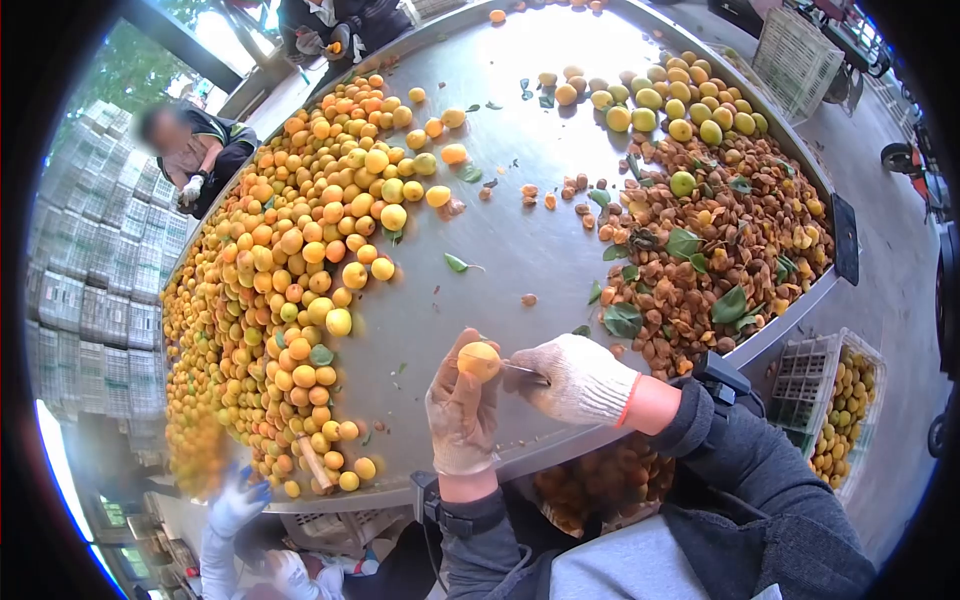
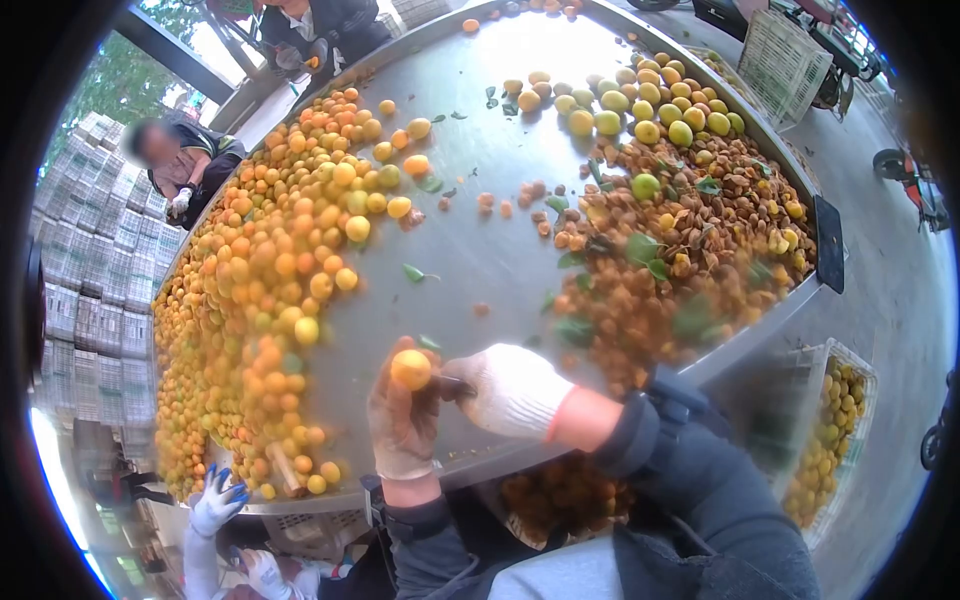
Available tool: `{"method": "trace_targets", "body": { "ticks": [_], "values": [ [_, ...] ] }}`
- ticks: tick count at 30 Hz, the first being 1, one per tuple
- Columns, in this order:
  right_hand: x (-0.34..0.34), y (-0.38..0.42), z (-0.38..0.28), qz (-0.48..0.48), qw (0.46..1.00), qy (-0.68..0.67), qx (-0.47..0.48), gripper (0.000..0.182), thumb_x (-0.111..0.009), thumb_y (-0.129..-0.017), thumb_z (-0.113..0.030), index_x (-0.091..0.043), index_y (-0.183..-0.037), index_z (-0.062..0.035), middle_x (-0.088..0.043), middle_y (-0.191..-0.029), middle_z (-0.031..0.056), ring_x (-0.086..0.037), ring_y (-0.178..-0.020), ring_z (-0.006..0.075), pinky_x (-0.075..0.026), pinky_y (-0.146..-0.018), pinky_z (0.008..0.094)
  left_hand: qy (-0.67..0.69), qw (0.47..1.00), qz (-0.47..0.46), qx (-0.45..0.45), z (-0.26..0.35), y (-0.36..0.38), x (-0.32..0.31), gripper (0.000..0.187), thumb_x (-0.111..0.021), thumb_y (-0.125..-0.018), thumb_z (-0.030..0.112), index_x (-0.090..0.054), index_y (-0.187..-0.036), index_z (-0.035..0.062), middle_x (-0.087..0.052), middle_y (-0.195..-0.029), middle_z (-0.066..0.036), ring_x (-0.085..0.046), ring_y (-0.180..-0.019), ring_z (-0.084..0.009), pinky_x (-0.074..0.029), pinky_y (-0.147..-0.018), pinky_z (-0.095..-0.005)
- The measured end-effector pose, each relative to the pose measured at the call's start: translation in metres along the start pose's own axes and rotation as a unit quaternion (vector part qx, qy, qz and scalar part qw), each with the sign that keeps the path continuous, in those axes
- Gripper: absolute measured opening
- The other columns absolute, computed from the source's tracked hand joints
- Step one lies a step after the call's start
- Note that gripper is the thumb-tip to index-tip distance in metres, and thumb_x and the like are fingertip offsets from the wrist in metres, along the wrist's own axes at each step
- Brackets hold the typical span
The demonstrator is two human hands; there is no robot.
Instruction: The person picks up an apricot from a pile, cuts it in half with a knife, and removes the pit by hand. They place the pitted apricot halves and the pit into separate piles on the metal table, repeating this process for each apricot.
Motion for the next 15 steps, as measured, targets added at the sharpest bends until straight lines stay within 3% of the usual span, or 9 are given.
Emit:
{"method": "trace_targets", "body": {
  "ticks": [7,9,10,12,15],
  "values": [
    [-0.002,0.003,-0.005,0.025,0.999,0.027,0.018,0.020,-0.059,-0.082,-0.009,-0.069,-0.100,-0.0077,-0.069,-0.083,0.0142,-0.067,-0.075,0.0329,-0.054,-0.068,0.0378,-0.005,1.000,0.006,-0.010,0.004,0.005,-0.006,0.052,-0.073,-0.084,0.013,-0.052,-0.127,-0.0073,-0.063,-0.109,-0.015,-0.064,-0.098,-0.0206,-0.054,-0.090,-0.0295],
    [-0.007,0.002,-0.001,0.003,0.999,0.054,-0.001,0.018,-0.058,-0.081,-0.009,-0.068,-0.096,-0.0088,-0.068,-0.080,0.0144,-0.066,-0.072,0.0344,-0.053,-0.066,0.0396,-0.175,0.983,0.041,-0.028,0.008,0.009,0.000,0.047,-0.070,-0.087,0.014,-0.054,-0.128,-0.0044,-0.062,-0.112,-0.013,-0.062,-0.099,-0.0211,-0.051,-0.089,-0.0297],
    [-0.006,0.001,0.000,0.004,0.999,0.054,-0.002,0.018,-0.058,-0.081,-0.009,-0.068,-0.096,-0.0088,-0.068,-0.080,0.0144,-0.066,-0.072,0.0344,-0.053,-0.066,0.0396,-0.175,0.983,0.041,-0.026,0.008,0.010,-0.002,0.047,-0.070,-0.087,0.014,-0.054,-0.128,-0.0044,-0.062,-0.112,-0.013,-0.062,-0.099,-0.0211,-0.051,-0.089,-0.0297],
    [-0.010,-0.001,0.004,-0.031,0.995,0.095,-0.016,0.019,-0.056,-0.081,-0.011,-0.068,-0.096,-0.0092,-0.067,-0.080,0.0167,-0.064,-0.074,0.0371,-0.051,-0.067,0.0426,-0.310,0.947,0.044,-0.066,0.013,0.014,-0.013,0.048,-0.071,-0.084,0.006,-0.054,-0.128,-0.0046,-0.062,-0.114,-0.012,-0.060,-0.103,-0.0187,-0.050,-0.090,-0.0280],
    [-0.010,-0.004,0.005,-0.005,0.994,0.105,-0.031,0.016,-0.056,-0.081,-0.011,-0.067,-0.093,-0.0085,-0.066,-0.078,0.0180,-0.063,-0.073,0.0381,-0.050,-0.065,0.0441,-0.285,0.953,0.060,-0.088,0.011,0.013,-0.014,0.046,-0.072,-0.082,0.001,-0.056,-0.125,-0.0050,-0.063,-0.110,-0.011,-0.061,-0.099,-0.0171,-0.049,-0.088,-0.0275]
  ]
}}
Point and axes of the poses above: each hand's wrist, its own y-axis away from the middle knuckle, its own x-axis out of the back of the hand, z = x × y, the point moved 9 cm from there along -y, towards the middle knuckle
